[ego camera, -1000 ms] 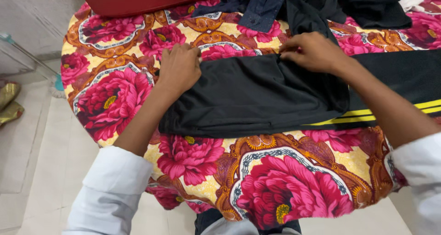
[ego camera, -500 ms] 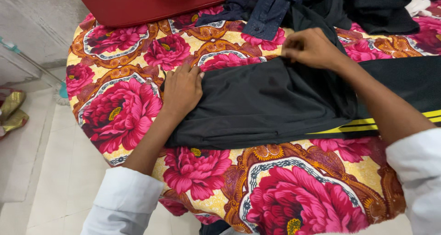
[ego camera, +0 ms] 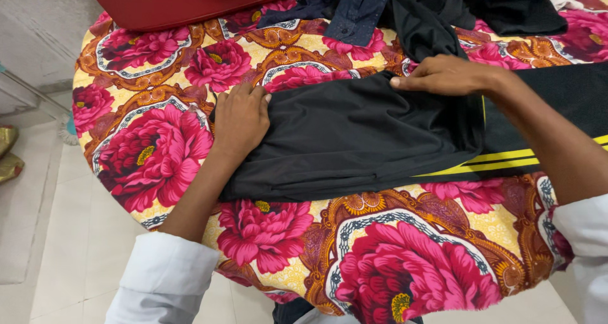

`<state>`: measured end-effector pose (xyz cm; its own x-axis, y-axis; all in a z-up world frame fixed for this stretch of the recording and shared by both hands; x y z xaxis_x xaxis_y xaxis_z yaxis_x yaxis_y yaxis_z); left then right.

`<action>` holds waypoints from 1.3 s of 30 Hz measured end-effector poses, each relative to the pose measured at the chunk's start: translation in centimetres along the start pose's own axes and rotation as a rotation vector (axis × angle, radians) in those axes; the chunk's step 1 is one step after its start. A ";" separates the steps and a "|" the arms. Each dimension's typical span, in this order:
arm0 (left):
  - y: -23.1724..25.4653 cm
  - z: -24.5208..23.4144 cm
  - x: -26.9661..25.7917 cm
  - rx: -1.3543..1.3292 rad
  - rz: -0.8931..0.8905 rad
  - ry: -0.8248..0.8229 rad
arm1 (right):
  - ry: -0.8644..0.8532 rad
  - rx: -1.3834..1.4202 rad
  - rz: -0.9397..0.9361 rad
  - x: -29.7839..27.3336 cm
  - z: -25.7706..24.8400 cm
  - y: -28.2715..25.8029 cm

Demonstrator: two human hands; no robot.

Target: The person folds a pair of black athletic shorts with yellow stripes on a floral-patterned table. They smooth the fabric, fold the legs together, and then fold the garment into a compact rectangle. The folded shorts are placed into an open red suitcase. The person then picks up a blue and white patterned shirt to begin folding it.

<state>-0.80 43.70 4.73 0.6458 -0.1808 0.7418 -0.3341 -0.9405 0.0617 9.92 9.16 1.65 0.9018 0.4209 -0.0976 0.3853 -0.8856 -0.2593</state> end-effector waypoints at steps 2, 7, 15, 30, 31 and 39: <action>0.0 0.0 0.0 -0.008 -0.003 -0.005 | -0.036 0.158 0.006 -0.4 0.8 -0.8; 0.0 -0.1 0.0 -0.014 -0.011 -0.003 | 0.105 0.758 -0.012 -0.6 -1.2 -3.4; -0.1 0.0 -0.1 -0.008 -0.001 0.000 | 0.167 0.923 0.261 -0.6 -2.0 -0.9; -0.7 -0.8 0.0 -0.126 -0.076 0.040 | 0.601 0.956 -0.106 5.3 -3.2 2.6; -1.5 -0.7 -0.2 -0.185 -0.132 0.046 | 0.596 0.763 -0.185 5.1 -2.7 1.5; -9.1 5.4 -0.5 -0.733 -0.546 -0.086 | 0.683 -0.182 -0.350 1.0 -3.4 -5.8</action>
<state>5.63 50.78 0.17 0.8808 0.1867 0.4351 -0.3007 -0.4891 0.8187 9.27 14.03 6.33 0.6197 0.5198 0.5881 0.6417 -0.7669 0.0016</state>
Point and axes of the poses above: each hand's wrist, its own x-axis towards the middle knuckle, its own z-axis out of the palm, y = z × x, the point moved 10 cm from there along x, towards the middle knuckle, and after that the axes turned 9 degrees about y, right-handed, at the moved point
